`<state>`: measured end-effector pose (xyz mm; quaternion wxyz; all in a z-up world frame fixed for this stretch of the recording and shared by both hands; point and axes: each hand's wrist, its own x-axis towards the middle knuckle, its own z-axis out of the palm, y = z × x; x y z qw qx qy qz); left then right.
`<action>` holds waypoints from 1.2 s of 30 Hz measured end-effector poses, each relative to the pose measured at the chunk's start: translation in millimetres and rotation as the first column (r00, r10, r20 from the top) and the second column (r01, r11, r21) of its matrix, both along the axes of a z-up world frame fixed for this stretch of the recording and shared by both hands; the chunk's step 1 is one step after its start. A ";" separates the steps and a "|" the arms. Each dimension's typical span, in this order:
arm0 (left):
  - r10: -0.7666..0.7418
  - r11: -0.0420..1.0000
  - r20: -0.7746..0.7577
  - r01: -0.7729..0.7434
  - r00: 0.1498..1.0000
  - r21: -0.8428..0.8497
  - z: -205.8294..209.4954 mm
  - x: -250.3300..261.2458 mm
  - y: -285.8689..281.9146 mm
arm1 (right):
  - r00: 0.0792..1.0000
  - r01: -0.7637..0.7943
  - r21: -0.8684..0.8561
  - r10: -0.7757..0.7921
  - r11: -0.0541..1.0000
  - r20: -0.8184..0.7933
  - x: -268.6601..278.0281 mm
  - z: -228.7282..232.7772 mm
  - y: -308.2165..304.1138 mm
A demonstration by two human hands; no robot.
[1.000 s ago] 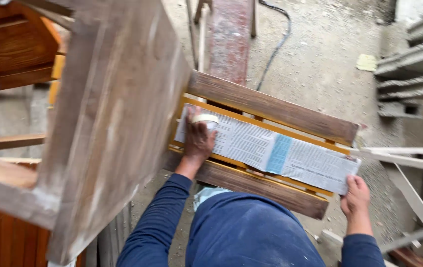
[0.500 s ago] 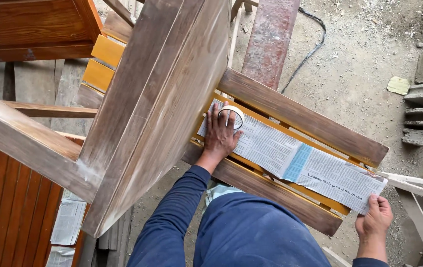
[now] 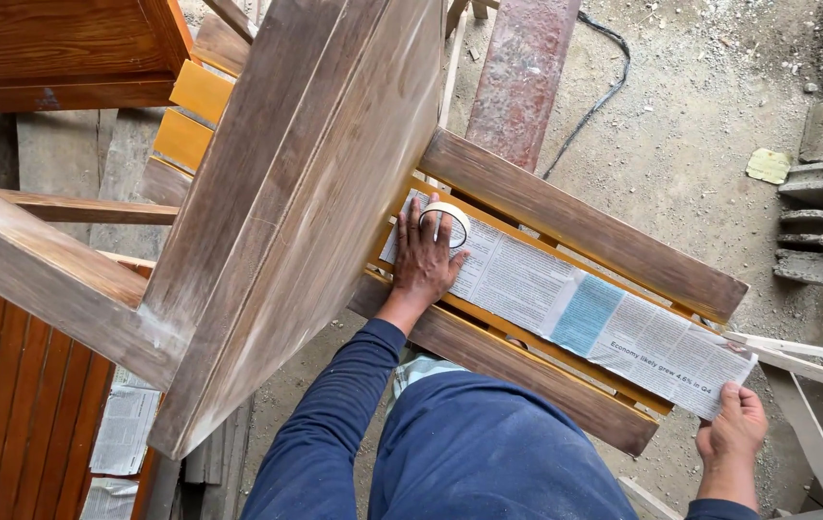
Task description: Applying masking tape and newspaper to wooden chairs to prepare them for finishing or painting.
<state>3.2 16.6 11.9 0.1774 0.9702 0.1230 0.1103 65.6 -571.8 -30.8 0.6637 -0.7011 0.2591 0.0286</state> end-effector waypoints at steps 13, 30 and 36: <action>-0.060 0.998 0.006 0.059 0.998 0.028 -10.9 -0.2 -0.3 | 0.998 -0.056 -0.152 0.050 0.987 -0.047 -13.1 -40.3 -3.0; -0.087 0.992 -0.074 0.093 0.993 0.083 -11.1 -3.3 0.5 | 0.807 -0.184 -0.964 0.589 0.190 -0.038 -14.0 113.8 154.8; -0.069 0.993 -0.024 0.072 0.997 0.096 -13.4 -6.4 1.7 | 0.556 -0.462 -0.886 0.768 -0.034 -0.319 -18.4 95.1 228.2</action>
